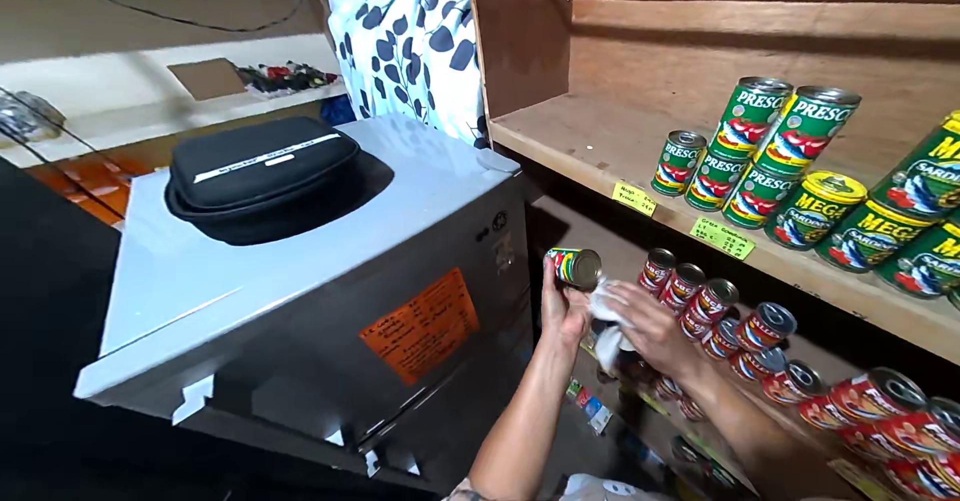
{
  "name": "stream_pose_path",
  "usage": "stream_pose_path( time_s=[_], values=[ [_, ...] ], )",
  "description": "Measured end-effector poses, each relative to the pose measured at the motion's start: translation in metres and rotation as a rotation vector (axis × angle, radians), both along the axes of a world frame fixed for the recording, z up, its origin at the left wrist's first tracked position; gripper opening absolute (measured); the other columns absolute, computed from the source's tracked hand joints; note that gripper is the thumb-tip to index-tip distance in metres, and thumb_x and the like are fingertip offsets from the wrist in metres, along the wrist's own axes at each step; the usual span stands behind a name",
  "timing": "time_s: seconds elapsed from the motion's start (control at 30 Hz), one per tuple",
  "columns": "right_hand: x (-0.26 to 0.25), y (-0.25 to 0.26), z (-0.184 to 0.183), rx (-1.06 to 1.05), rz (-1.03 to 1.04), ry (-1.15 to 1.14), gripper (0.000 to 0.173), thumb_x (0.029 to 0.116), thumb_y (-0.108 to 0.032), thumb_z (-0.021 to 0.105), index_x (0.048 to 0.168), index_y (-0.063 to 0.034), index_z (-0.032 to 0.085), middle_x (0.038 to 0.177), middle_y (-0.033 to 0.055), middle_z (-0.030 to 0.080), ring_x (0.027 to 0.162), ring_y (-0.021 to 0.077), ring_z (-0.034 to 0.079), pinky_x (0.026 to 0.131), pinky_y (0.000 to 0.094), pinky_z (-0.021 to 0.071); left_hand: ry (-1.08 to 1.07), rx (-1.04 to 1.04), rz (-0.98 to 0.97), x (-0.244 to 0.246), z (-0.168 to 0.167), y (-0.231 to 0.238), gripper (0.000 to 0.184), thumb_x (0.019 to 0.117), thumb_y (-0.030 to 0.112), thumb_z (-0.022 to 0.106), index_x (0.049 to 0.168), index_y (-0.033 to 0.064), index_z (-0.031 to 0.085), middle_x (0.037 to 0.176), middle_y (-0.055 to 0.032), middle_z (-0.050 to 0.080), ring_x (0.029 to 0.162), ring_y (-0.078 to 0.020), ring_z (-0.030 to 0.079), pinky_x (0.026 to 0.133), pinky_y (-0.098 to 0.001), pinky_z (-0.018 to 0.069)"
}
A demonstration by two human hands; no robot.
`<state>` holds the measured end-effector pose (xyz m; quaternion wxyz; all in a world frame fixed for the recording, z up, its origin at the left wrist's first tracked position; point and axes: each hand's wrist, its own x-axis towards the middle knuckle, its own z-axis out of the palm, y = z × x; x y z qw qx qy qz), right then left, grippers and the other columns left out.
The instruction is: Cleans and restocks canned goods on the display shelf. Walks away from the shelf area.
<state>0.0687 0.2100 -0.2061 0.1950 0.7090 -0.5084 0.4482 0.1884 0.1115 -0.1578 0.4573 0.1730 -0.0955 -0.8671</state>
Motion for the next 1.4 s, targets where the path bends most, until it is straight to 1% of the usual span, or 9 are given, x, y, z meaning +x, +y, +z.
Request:
stream_pose_path(
  time_s=[0.07, 0.17, 0.27, 0.37, 0.43, 0.5, 0.63, 0.9, 1.4],
  values=[
    [-0.004, 0.001, 0.012, -0.069, -0.061, -0.085, 0.026, 0.0948, -0.012, 0.059, 0.112, -0.0033, 0.076, 0.119, 0.0201, 0.071, 0.118, 0.0289, 0.065, 0.106, 0.0363, 0.0503, 0.014, 0.043, 0.008, 0.001, -0.001, 0.0, 0.042, 0.1096, 0.046, 0.034, 0.123, 0.0102, 0.051, 0.107, -0.0104, 0.064, 0.096, -0.0221, 0.067, 0.082, -0.0369, 0.058],
    [0.005, -0.011, 0.025, -0.037, -0.079, 0.074, 0.035, 0.1013, -0.026, 0.058, 0.123, -0.0037, 0.072, 0.128, 0.0224, 0.067, 0.124, 0.0367, 0.062, 0.106, 0.0443, 0.0502, 0.045, 0.084, -0.1, -0.005, -0.002, 0.016, 0.048, 0.108, 0.05, 0.033, 0.114, 0.01, 0.057, 0.097, -0.0083, 0.07, 0.088, -0.0195, 0.071, 0.076, -0.0362, 0.0607],
    [0.002, -0.015, 0.013, 0.035, -0.203, 0.069, 0.044, 0.1013, -0.029, 0.058, 0.129, 0.0051, 0.066, 0.131, 0.026, 0.065, 0.118, 0.0393, 0.066, 0.099, 0.0457, 0.0549, -0.055, 0.006, -0.037, -0.007, 0.007, 0.024, 0.04, 0.1101, 0.043, 0.034, 0.121, 0.0099, 0.052, 0.103, -0.0071, 0.066, 0.094, -0.0176, 0.068, 0.082, -0.0352, 0.0584],
    [0.006, 0.01, 0.004, 0.403, -0.216, -0.156, 0.033, 0.0977, -0.02, 0.064, 0.118, 0.0053, 0.072, 0.115, 0.0232, 0.072, 0.104, 0.0366, 0.072, 0.092, 0.0499, 0.0583, -0.164, -0.396, 0.187, -0.011, 0.015, 0.008, 0.027, 0.11, 0.02, 0.037, 0.131, 0.0039, 0.042, 0.102, -0.0062, 0.066, 0.092, -0.0131, 0.069, 0.082, -0.0313, 0.0598],
    [0.005, 0.024, -0.005, 0.595, -0.108, -0.229, 0.033, 0.0977, -0.022, 0.066, 0.119, 0.0033, 0.072, 0.117, 0.0216, 0.072, 0.107, 0.0351, 0.071, 0.097, 0.0503, 0.0562, -0.21, -0.759, 0.276, -0.015, 0.039, -0.012, 0.043, 0.0951, 0.013, 0.057, 0.133, 0.0005, 0.041, 0.103, -0.0018, 0.068, 0.092, -0.0073, 0.07, 0.083, -0.0282, 0.06],
    [0.002, 0.035, -0.014, 0.623, -0.026, -0.234, 0.033, 0.0966, -0.021, 0.068, 0.12, 0.0014, 0.072, 0.118, 0.0196, 0.072, 0.109, 0.0322, 0.071, 0.098, 0.0472, 0.0555, -0.275, -1.114, 0.296, -0.026, 0.076, -0.033, 0.068, 0.0834, 0.023, 0.078, 0.138, -0.0028, 0.047, 0.114, -0.0017, 0.068, 0.1, -0.0057, 0.068, 0.09, -0.0282, 0.0585],
    [-0.004, 0.05, -0.021, 0.522, 0.008, -0.245, 0.033, 0.0946, -0.02, 0.069, 0.119, 0.0011, 0.073, 0.117, 0.018, 0.073, 0.107, 0.0284, 0.072, 0.097, 0.0421, 0.0569, -0.275, -1.453, 0.141, -0.081, 0.159, -0.07, 0.057, 0.0822, 0.005, 0.078, 0.133, -0.0069, 0.056, 0.117, -0.0129, 0.07, 0.104, -0.0128, 0.069, 0.095, -0.0327, 0.0579],
    [-0.015, 0.074, -0.031, 0.341, -0.17, -0.299, 0.036, 0.0917, -0.027, 0.067, 0.112, 0.0009, 0.075, 0.109, 0.0145, 0.076, 0.101, 0.02, 0.074, 0.092, 0.0311, 0.0576, -0.254, -1.505, -0.237, -0.158, 0.195, -0.107, 0.04, 0.0889, -0.003, 0.071, 0.127, -0.0072, 0.059, 0.108, -0.0117, 0.07, 0.093, -0.0117, 0.069, 0.087, -0.0297, 0.0585],
    [-0.018, 0.078, -0.026, 0.386, -0.301, -0.305, 0.035, 0.0916, -0.027, 0.066, 0.113, -0.0016, 0.076, 0.109, 0.0112, 0.076, 0.101, 0.0175, 0.073, 0.093, 0.03, 0.0568, -0.231, -1.567, -0.337, -0.167, 0.189, -0.115, 0.037, 0.0884, -0.003, 0.072, 0.123, -0.0062, 0.062, 0.106, -0.0103, 0.071, 0.091, -0.0109, 0.07, 0.086, -0.0287, 0.059]
  ],
)
